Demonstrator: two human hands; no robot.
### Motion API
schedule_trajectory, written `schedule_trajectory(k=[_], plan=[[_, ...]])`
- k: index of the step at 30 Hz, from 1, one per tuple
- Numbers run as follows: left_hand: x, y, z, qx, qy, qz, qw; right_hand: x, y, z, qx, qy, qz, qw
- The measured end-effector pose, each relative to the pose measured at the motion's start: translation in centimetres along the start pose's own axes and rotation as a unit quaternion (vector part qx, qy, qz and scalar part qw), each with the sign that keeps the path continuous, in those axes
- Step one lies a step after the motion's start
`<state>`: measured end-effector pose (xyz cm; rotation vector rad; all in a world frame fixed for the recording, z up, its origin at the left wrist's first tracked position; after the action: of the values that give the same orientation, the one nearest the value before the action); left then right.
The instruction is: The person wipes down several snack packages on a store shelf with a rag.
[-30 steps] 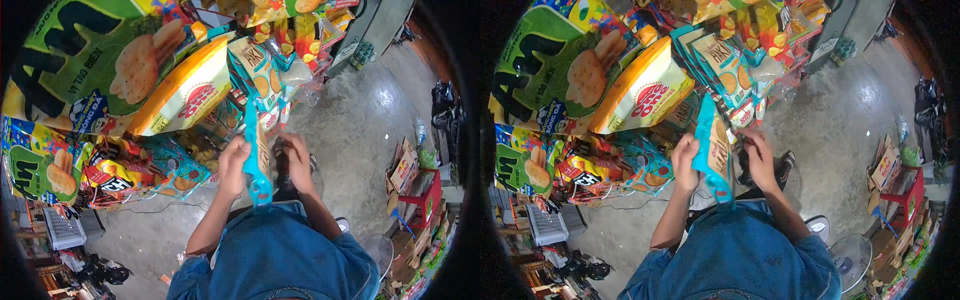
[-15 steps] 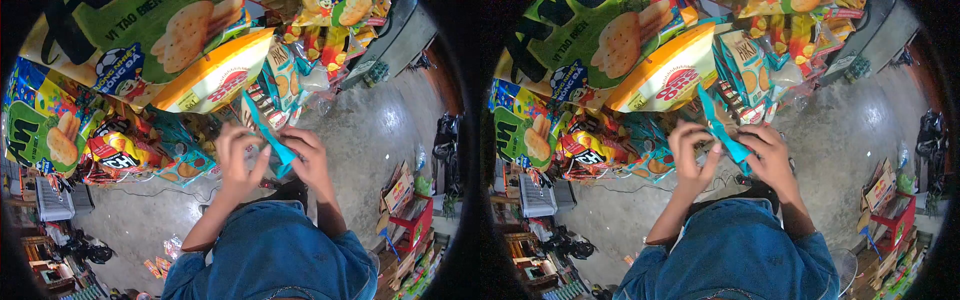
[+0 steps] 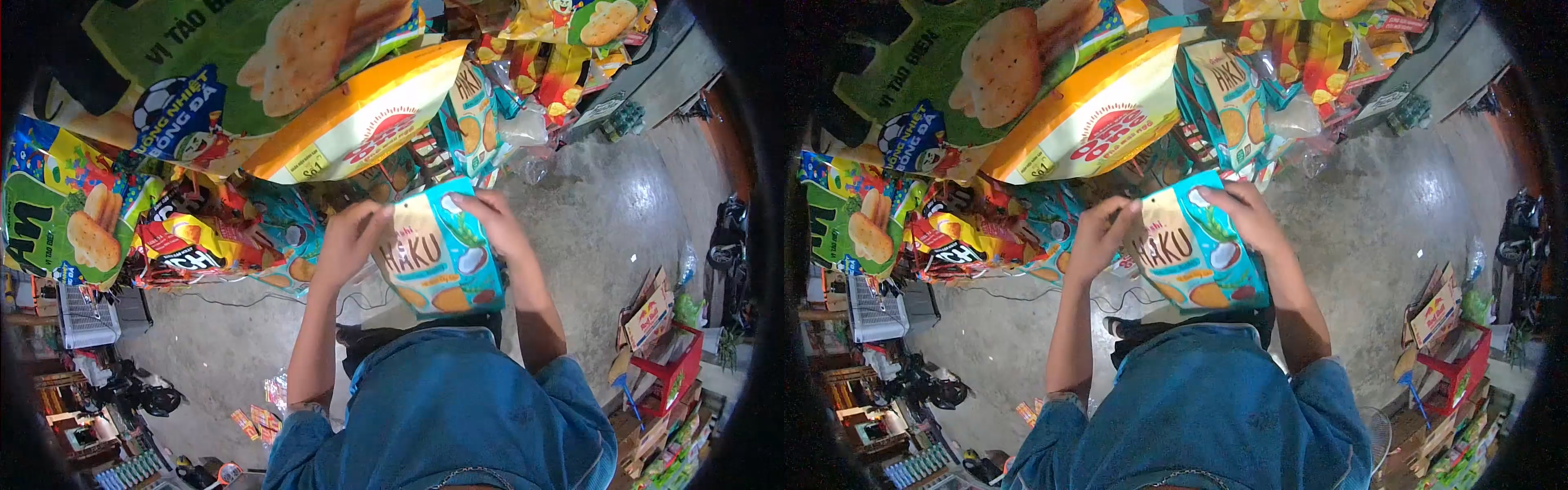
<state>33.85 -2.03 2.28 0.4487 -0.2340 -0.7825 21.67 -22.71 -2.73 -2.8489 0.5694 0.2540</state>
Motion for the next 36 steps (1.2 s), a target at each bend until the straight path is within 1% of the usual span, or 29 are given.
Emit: schedule_trajectory(k=[1, 2, 4, 6, 8, 9, 11, 13, 15, 16, 18, 19, 20, 21, 22, 23, 24, 25, 26, 27, 28, 29, 30, 31, 32, 33, 34, 35, 36], plan=[[0.4, 0.2, -0.7, 0.008, -0.007, 0.030, 0.999, 0.7, -0.3, 0.3, 0.036, -0.019, 0.012, 0.999], [0.9, 0.1, -1.3, 0.009, -0.006, 0.032, 0.999, 1.4, -0.4, 0.3, 0.035, -0.020, 0.009, 0.999], [1.6, 0.9, -0.5, 0.063, -0.060, 0.093, 0.992, 2.8, -0.6, 0.1, 0.031, -0.002, 0.014, 0.999], [2.1, 1.0, -0.7, 0.064, -0.039, 0.102, 0.992, 3.8, -0.8, -0.1, 0.040, -0.010, 0.010, 0.999], [2.5, 1.4, -0.6, 0.060, -0.050, 0.134, 0.988, 4.4, -0.5, -0.2, 0.022, -0.028, 0.050, 0.998], [2.6, 1.4, -0.5, 0.060, -0.049, 0.137, 0.988, 4.7, -0.8, -0.4, 0.037, -0.035, 0.029, 0.998], [2.8, 1.5, -0.7, 0.057, -0.013, 0.128, 0.990, 4.8, -1.1, -0.7, 0.032, -0.035, 0.036, 0.998], [2.9, 1.2, -1.5, 0.062, -0.027, 0.135, 0.989, 4.8, -1.1, -0.7, 0.029, -0.035, 0.044, 0.998], [3.1, 1.1, -2.0, 0.067, -0.041, 0.141, 0.987, 5.0, -1.2, -0.3, 0.031, -0.037, 0.027, 0.998], [3.1, 1.1, -2.2, 0.090, -0.041, 0.137, 0.986, 5.2, -1.0, 0.0, 0.031, -0.037, 0.028, 0.998], [3.1, 0.7, -2.5, 0.113, -0.041, 0.132, 0.984, 5.6, -0.5, 0.4, -0.056, -0.012, 0.024, 0.998], [2.8, 0.8, -2.4, 0.127, -0.057, 0.169, 0.976, 5.9, -0.5, 0.7, -0.057, -0.012, 0.025, 0.998], [2.3, 1.0, -2.2, 0.141, -0.073, 0.206, 0.966, 6.0, -0.6, -0.2, -0.132, 0.070, 0.022, 0.988], [1.9, 0.6, -2.5, 0.141, -0.073, 0.206, 0.966, 5.8, -0.8, -1.0, -0.206, 0.151, 0.020, 0.967], [1.2, 0.4, -2.7, 0.148, -0.067, 0.217, 0.963, 5.9, -0.5, -0.7, -0.206, 0.151, 0.021, 0.967], [0.7, 0.2, -3.1, 0.156, -0.062, 0.228, 0.959, 5.8, -0.1, -0.8, -0.258, 0.177, 0.046, 0.949], [0.3, -0.5, -3.9, 0.157, -0.062, 0.227, 0.959, 5.8, 0.3, -0.5, -0.279, 0.210, 0.063, 0.935], [-0.3, -0.9, -4.9, 0.139, -0.068, 0.266, 0.951, 5.6, 0.4, -0.7, -0.300, 0.243, 0.081, 0.919], [-0.7, -1.2, -6.1, 0.120, -0.074, 0.305, 0.942, 5.3, 0.6, -0.5, -0.300, 0.243, 0.080, 0.919], [-1.0, -0.9, -6.0, 0.185, -0.081, 0.347, 0.916, 4.8, 0.3, -0.8, -0.315, 0.204, 0.074, 0.924], [-1.0, -0.8, -6.5, 0.184, -0.080, 0.348, 0.916, 4.5, 0.2, -0.6, -0.329, 0.164, 0.068, 0.927], [-0.3, -1.2, -8.9, 0.048, 0.013, 0.258, 0.965, 4.4, 0.3, -0.4, -0.330, 0.164, 0.067, 0.927], [0.0, -2.1, -10.6, -0.089, 0.104, 0.159, 0.978, 4.4, 0.3, 0.3, -0.349, 0.137, 0.052, 0.925], [-0.2, -1.9, -11.4, -0.088, 0.104, 0.160, 0.978, 4.3, 0.2, 0.7, -0.368, 0.111, 0.038, 0.922], [-0.2, -1.8, -12.5, -0.045, 0.102, 0.156, 0.981, 4.0, 0.3, 0.6, -0.367, 0.113, 0.037, 0.923], [-0.2, -1.4, -12.8, -0.001, 0.101, 0.152, 0.983, 3.5, -0.1, 0.5, -0.374, 0.101, 0.002, 0.922], [-0.3, -1.0, -13.2, 0.000, 0.100, 0.153, 0.983, 3.0, -0.3, 0.7, -0.380, 0.090, -0.033, 0.920], [-0.5, -1.3, -14.5, -0.014, 0.168, 0.104, 0.980, 3.3, 0.4, 2.8, -0.382, 0.047, -0.044, 0.922], [-0.9, -1.8, -15.6, -0.029, 0.235, 0.053, 0.970, 3.4, 0.5, 3.5, -0.382, 0.049, -0.045, 0.922]])
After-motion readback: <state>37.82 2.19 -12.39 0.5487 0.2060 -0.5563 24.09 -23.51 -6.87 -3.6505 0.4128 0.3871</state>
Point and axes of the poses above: each hand's wrist, its own x-axis towards the middle knuckle, its own y-axis out of the back of the hand, z = x × y, the point moved 7 cm from there along x, towards the middle knuckle, and after that the axes turned 3 degrees about x, right-handed, at the moved point
